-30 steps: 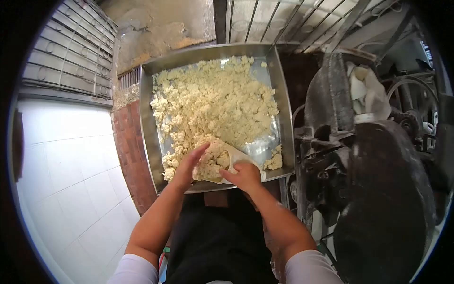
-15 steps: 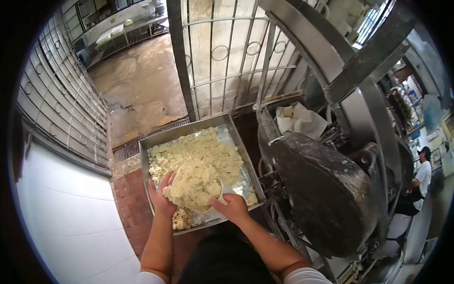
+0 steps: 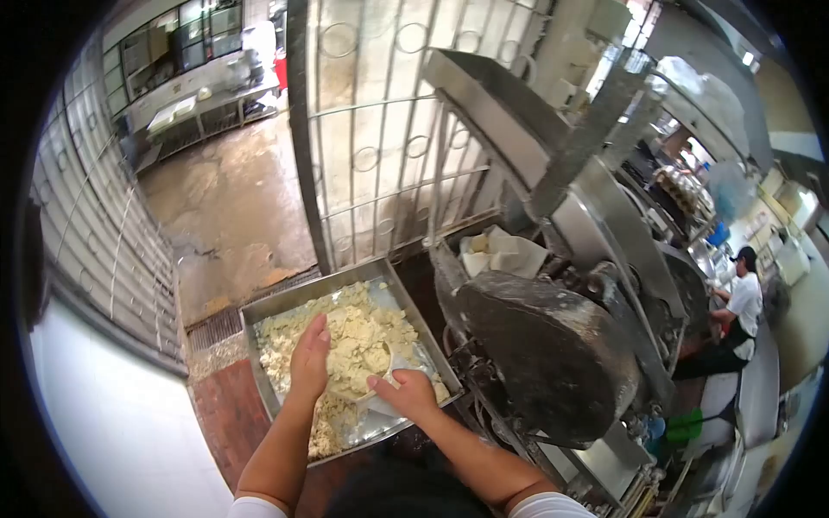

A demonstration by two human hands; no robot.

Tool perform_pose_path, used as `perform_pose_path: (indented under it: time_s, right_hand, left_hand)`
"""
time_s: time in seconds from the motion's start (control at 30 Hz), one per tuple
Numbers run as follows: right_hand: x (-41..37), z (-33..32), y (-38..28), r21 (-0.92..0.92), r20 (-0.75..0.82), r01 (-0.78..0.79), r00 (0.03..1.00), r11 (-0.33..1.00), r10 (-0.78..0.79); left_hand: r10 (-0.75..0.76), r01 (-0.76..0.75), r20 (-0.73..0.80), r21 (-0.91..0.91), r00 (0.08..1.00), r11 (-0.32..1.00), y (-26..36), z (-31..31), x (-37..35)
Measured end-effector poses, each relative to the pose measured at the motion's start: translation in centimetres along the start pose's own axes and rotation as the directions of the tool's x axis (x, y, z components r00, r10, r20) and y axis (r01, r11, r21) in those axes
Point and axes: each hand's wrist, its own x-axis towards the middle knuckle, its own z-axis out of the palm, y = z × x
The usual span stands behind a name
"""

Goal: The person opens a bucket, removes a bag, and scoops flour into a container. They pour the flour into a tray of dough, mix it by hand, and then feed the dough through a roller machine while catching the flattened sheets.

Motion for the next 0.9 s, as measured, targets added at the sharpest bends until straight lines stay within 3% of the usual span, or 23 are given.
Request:
perform_pose_path:
  time_s: [0.03, 0.1, 0.13, 0.17, 0.2, 0.33, 0.37, 0.43, 0.57, 0.73, 0.8, 0.83, 0.9]
  right_hand:
    - [-0.3, 0.0, -0.2, -0.008, -0.037, -0.006, 0.999, 1.000, 0.006]
    - [-1.0, -0.4, -0.4, 0.172, -0.017, -0.104, 0.994, 0.980, 0.108]
    - [-1.3, -1.2, -0.6, 0.161, -0.067, -0.099, 0.992, 0.982, 0.111]
    - [-1.4, -1.9, -1.0, 0.194, -0.011, -0.177, 0.983, 0.965, 0.183]
    - [-1.6, -2.7, -1.3, 0.230, 0.053, -0.254, 0.967, 0.939, 0.249]
    - [-2.9, -5.7, -5.3, 0.432, -0.025, -0.194, 0.974, 0.881, 0.227]
    - [-3.3, -6.7, -7.2, 0.496, -0.047, -0.194, 0.967, 0.847, 0.249]
    - [-3.8, -8.7, -10.3, 0.559, -0.070, -0.181, 0.962, 0.809, 0.264]
    - [-4.7, -12.7, -15.9, 0.727, -0.126, -0.140, 0.935, 0.672, 0.331]
    - [-6.4, -19.8, -21.5, 0.772, -0.177, -0.079, 0.926, 0.631, 0.333]
    - [-7.2, -23.1, -22.7, 0.763, -0.225, -0.031, 0.924, 0.645, 0.310]
    - [-7.6, -24.6, -23.6, 0.747, -0.244, -0.020, 0.921, 0.664, 0.303]
    - [-8.6, -28.2, -24.1, 0.737, -0.228, -0.001, 0.941, 0.676, 0.249]
  left_hand:
    - [0.094, -0.099, 0.054, 0.098, 0.994, 0.990, 0.0, 0.3, 0.2]
    - [0.083, -0.095, 0.112, 0.099, 0.990, 0.991, 1.8, 0.4, 0.3]
    - [0.066, -0.083, 0.127, 0.127, 0.990, 0.988, 3.4, 0.8, 0.4]
    - [0.097, -0.114, 0.157, 0.104, 0.983, 0.988, 5.1, 1.5, 0.6]
    - [0.155, -0.155, 0.119, -0.013, 0.981, 0.988, 6.7, 2.0, 0.8]
    - [0.274, -0.284, -0.086, -0.422, 0.958, 0.861, 11.8, 1.6, 0.7]
    - [0.287, -0.291, -0.076, -0.423, 0.955, 0.858, 12.7, 1.6, 0.8]
    - [0.441, -0.480, -0.191, -0.402, 0.877, 0.780, 14.5, 1.6, 1.1]
    - [0.354, -0.457, -0.288, -0.551, 0.890, 0.699, 17.8, 2.0, 1.2]
    - [0.161, -0.225, -0.156, -0.661, 0.974, 0.716, 14.1, 0.7, 3.5]
    - [-0.044, 0.004, -0.047, -0.642, 0.998, 0.766, 10.3, -0.4, 4.4]
    - [-0.045, 0.008, -0.040, -0.648, 0.998, 0.761, 8.2, -1.0, 4.6]
    - [-0.291, 0.298, 0.125, -0.667, 0.948, 0.683, 4.2, -2.7, 4.3]
